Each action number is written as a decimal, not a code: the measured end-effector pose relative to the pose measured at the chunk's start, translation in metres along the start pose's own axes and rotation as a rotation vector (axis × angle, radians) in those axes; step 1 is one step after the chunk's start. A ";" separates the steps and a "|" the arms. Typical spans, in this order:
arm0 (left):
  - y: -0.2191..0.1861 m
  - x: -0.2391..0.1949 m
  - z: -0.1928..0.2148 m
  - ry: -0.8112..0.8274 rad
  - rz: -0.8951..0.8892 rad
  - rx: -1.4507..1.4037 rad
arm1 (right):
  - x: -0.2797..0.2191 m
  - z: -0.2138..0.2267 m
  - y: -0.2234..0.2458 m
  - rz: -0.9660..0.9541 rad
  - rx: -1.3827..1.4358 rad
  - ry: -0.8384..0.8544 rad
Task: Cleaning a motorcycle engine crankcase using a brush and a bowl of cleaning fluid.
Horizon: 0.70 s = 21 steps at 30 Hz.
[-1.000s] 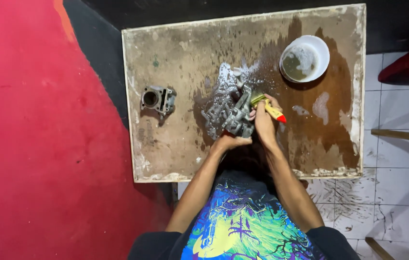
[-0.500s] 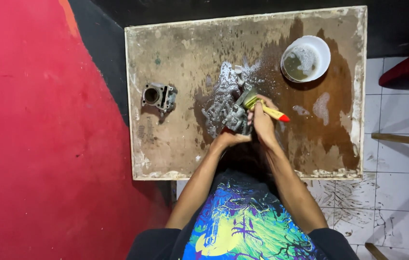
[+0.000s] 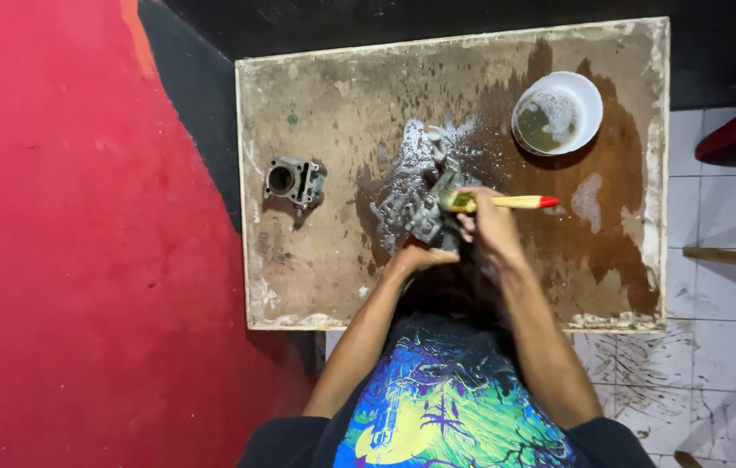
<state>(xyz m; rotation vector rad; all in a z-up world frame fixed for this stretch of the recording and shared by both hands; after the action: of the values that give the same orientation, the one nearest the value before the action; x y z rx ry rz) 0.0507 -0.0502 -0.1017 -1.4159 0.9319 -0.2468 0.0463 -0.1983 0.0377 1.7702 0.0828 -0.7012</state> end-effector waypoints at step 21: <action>-0.069 -0.026 0.000 -0.005 -0.179 -0.053 | 0.004 -0.003 -0.008 0.179 0.037 -0.266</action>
<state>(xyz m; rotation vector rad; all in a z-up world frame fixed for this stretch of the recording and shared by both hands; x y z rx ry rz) 0.0595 -0.0464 -0.0289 -1.5497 0.8137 -0.3545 0.0476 -0.1943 0.0294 1.6793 -0.2669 -0.8044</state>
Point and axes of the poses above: each hand's wrist, its own x-axis towards the middle knuckle, its own z-axis out of the back of the hand, y = z × x, the point moved 7 cm from there along x, towards the middle knuckle, and after that the axes turned 10 degrees about -x, right-handed, at the moved point
